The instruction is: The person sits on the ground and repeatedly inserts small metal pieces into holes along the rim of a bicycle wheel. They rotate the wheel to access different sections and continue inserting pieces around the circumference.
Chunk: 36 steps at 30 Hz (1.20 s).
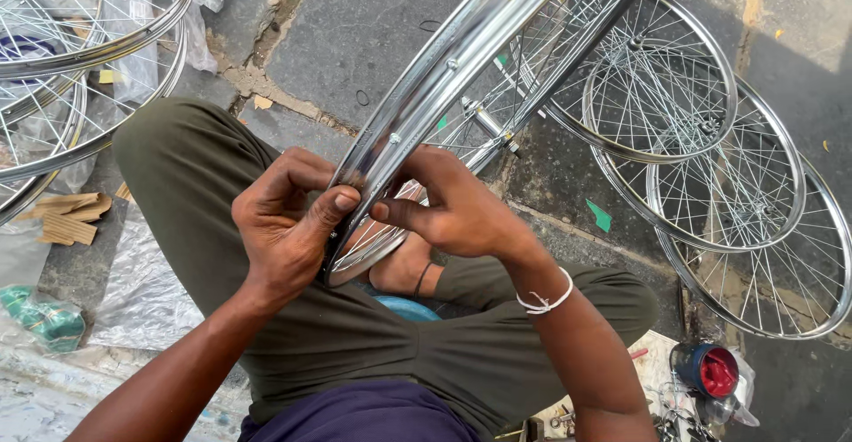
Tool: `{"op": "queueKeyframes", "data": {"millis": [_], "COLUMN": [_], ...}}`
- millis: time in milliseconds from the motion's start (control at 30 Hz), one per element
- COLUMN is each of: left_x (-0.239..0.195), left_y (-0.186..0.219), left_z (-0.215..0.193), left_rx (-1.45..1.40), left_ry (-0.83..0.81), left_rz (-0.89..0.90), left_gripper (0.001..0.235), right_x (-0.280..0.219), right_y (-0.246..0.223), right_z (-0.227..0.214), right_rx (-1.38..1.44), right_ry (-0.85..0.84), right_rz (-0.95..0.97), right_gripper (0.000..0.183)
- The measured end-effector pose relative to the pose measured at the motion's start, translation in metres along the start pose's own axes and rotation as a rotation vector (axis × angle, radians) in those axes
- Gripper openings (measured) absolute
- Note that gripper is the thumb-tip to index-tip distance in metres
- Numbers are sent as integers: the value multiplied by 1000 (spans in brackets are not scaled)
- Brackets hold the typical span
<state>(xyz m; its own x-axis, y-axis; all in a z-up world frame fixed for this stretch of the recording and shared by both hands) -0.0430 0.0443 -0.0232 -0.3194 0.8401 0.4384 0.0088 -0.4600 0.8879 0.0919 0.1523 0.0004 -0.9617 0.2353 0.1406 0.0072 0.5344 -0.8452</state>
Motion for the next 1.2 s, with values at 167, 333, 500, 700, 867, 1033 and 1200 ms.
{"op": "queueKeyframes", "data": {"millis": [167, 333, 500, 700, 867, 1033, 1200], "left_x": [-17, -25, -2, 36, 42, 41, 31], "left_y": [1, 1, -7, 11, 20, 13, 6], "left_z": [-5, 0, 8, 13, 15, 7, 6], "left_rx": [43, 168, -40, 89, 28, 32, 22], "left_ry": [16, -86, -120, -155, -68, -45, -50], "left_rz": [71, 55, -238, -316, -174, -198, -244], "left_gripper": [23, 26, 36, 38, 29, 28, 28], "right_x": [-8, -12, -21, -37, -19, 2, 4], "right_y": [-21, -42, -22, -5, -10, -20, -13], "right_z": [26, 8, -25, -4, -6, -6, -4], "right_rx": [-506, -171, 84, -112, 133, 105, 292], "right_ry": [524, 542, 767, 888, 540, 342, 333], "right_rz": [-198, -194, -74, 17, -97, -72, -64], "right_gripper": [28, 27, 12, 29, 35, 36, 33]}}
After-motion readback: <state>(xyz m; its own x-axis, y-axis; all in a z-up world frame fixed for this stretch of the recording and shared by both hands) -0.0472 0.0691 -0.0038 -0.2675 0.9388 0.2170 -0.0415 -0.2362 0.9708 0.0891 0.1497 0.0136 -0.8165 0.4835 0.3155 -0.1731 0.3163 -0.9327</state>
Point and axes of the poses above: each hand's wrist, its own x-axis towards the middle knuckle, its own z-axis out of the palm, y = z × x, the point moved 7 cm from there along x, towards the middle knuckle, and after that the axes turned 9 degrees about -y, right-handed, at the moved point
